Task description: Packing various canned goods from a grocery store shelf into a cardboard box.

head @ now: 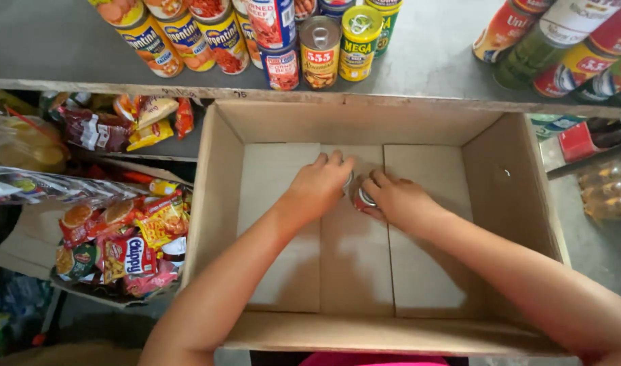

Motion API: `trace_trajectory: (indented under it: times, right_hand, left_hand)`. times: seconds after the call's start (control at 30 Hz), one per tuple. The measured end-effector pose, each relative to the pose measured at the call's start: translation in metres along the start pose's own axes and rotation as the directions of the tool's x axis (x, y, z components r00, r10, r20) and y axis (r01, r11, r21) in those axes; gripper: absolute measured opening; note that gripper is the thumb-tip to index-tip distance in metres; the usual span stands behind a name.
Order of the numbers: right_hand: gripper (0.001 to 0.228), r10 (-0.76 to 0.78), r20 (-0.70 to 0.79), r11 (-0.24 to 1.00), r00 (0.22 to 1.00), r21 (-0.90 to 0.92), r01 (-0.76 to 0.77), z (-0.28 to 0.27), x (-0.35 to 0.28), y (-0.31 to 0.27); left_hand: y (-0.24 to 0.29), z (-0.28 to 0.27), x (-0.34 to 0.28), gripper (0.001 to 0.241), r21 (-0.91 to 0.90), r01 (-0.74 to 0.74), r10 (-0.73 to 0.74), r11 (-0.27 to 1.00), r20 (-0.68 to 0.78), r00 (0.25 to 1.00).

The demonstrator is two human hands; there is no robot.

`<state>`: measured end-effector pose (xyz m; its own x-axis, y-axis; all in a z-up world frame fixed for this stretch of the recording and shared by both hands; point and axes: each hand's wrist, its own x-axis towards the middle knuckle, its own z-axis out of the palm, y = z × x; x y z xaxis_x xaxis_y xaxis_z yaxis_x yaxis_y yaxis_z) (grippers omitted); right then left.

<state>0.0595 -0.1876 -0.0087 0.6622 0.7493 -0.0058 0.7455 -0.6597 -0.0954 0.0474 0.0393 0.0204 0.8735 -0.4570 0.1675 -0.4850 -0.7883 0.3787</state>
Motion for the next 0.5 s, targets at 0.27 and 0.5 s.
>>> trace_trajectory:
  times: [0.27,0.5]
  right_hand:
    - [0.052,0.033,-0.044,0.995,0.998,0.099,-0.029,-0.032,-0.017,-0.024]
    - [0.057,0.226,0.04,0.93,0.973,0.289,-0.227,-0.062,-0.038,-0.021]
  left_hand:
    - [0.014,0.02,-0.014,0.056,0.055,-0.017,0.011,0.998,0.116,0.993]
    - [0.03,0.0,-0.009,0.057,-0.015,0.006,-0.005,1.0,0.112,0.994]
